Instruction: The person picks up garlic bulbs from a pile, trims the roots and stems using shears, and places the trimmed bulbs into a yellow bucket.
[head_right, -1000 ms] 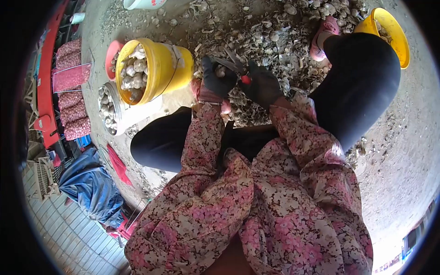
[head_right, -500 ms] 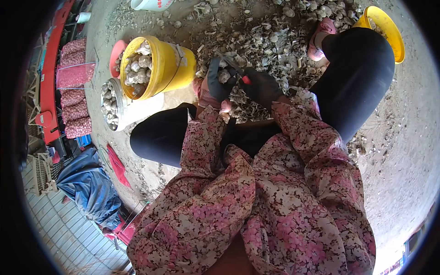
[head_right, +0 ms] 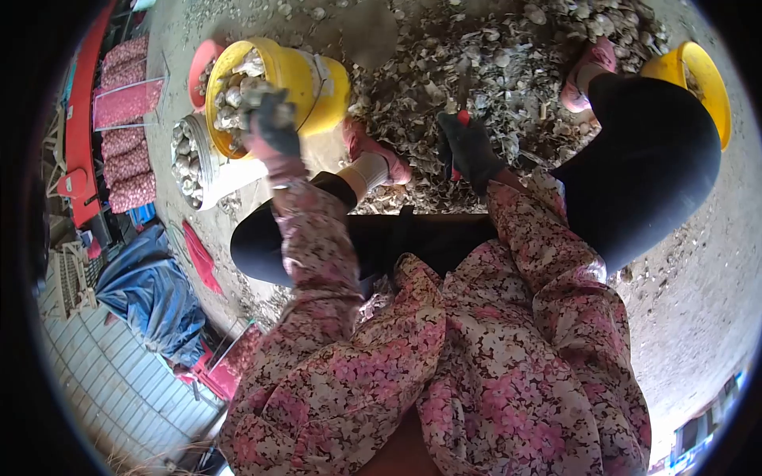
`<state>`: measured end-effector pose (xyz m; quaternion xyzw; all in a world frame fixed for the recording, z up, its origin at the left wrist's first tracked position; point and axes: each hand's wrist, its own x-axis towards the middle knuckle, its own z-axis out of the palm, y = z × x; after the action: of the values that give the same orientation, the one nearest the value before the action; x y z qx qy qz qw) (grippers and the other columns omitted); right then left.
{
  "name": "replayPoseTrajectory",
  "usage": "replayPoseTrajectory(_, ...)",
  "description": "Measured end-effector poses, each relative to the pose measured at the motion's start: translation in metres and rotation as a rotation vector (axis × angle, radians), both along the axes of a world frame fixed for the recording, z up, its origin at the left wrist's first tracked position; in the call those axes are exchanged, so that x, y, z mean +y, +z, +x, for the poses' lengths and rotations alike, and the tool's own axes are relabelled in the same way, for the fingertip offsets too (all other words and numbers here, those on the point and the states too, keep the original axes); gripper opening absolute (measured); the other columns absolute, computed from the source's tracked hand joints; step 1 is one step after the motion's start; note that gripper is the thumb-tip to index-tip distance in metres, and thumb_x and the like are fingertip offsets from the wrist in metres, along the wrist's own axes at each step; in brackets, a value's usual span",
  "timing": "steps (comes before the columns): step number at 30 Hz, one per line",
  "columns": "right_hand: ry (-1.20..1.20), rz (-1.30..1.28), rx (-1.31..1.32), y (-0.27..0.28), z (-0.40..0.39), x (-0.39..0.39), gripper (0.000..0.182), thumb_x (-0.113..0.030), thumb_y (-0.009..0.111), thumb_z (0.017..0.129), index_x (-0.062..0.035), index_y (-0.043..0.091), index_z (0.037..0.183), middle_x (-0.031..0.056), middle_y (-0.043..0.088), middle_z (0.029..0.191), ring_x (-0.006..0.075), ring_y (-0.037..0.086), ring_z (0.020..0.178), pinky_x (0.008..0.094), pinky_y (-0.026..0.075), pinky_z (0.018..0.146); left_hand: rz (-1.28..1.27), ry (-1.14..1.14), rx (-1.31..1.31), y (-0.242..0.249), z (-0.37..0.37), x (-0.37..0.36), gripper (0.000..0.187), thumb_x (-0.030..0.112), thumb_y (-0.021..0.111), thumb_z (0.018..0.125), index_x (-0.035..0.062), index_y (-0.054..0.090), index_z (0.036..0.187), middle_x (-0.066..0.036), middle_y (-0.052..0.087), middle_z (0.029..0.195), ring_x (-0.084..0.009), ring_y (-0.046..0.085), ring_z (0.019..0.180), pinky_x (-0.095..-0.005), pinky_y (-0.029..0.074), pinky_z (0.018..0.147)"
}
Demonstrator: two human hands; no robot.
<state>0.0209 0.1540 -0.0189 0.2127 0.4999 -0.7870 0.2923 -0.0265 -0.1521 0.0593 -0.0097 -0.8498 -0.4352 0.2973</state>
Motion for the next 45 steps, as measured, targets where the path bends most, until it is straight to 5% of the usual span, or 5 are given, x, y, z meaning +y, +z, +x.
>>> replayPoseTrajectory(7,-0.158,0.013,-0.138,-0.021,-0.005,-0.021,0.033,-0.04,0.067,0.084,-0.0091,0.058,0.084,0.0031,0.057,0.067,0.0176,0.058,0.055,0.0349,0.048,0.046,-0.67,0.523,0.19,0.073,-0.03,-0.009,0.054,0.016,0.069,0.078,-0.0007,0.05,0.126,-0.022,0.05,0.121,-0.0376,0.045,0.114,-0.0465,0.034,0.1)
replayPoseTrajectory(15,-0.433,-0.37,-0.618,-0.036,0.01,-0.009,0.027,-0.037,0.061,0.088,-0.0111,0.054,0.083,0.0045,0.055,0.067,0.0235,0.059,0.062,0.0405,0.049,0.056,0.461,-0.16,-0.642,-0.145,-0.086,0.163,0.025,0.018,0.065,0.082,0.005,0.067,0.104,-0.009,0.07,0.091,-0.0182,0.065,0.085,-0.0293,0.05,0.077)
replayPoseTrajectory(27,-0.539,-0.01,-0.324,-0.033,-0.029,0.044,0.02,-0.029,0.063,0.088,-0.0101,0.056,0.09,-0.0012,0.054,0.066,0.0108,0.05,0.048,0.027,0.039,0.043,-0.564,-0.383,-0.887,-0.244,-0.138,0.298,0.058,0.032,0.07,0.076,0.0132,0.051,0.128,-0.018,0.053,0.126,-0.0333,0.058,0.109,-0.0419,0.046,0.093)
replayPoseTrajectory(29,-0.414,0.168,-0.243,-0.038,-0.035,0.059,0.034,-0.032,0.065,0.086,-0.0077,0.053,0.106,0.0052,0.059,0.071,0.019,0.056,0.053,0.0304,0.042,0.045,0.381,-0.492,-0.912,-0.236,-0.137,0.279,0.057,0.018,0.079,0.07,0.0059,0.057,0.12,-0.012,0.065,0.111,-0.0226,0.064,0.097,-0.0346,0.051,0.084)
replayPoseTrajectory(45,0.208,1.122,0.701,0.016,0.002,0.096,0.052,-0.031,0.069,0.078,-0.0063,0.054,0.121,0.0207,0.064,0.087,0.0356,0.064,0.08,0.0447,0.05,0.071,0.027,-0.555,-0.801,-0.023,-0.042,0.232,0.048,0.009,0.077,0.069,0.0009,0.059,0.112,-0.009,0.068,0.1,-0.0179,0.065,0.089,-0.0308,0.05,0.083)
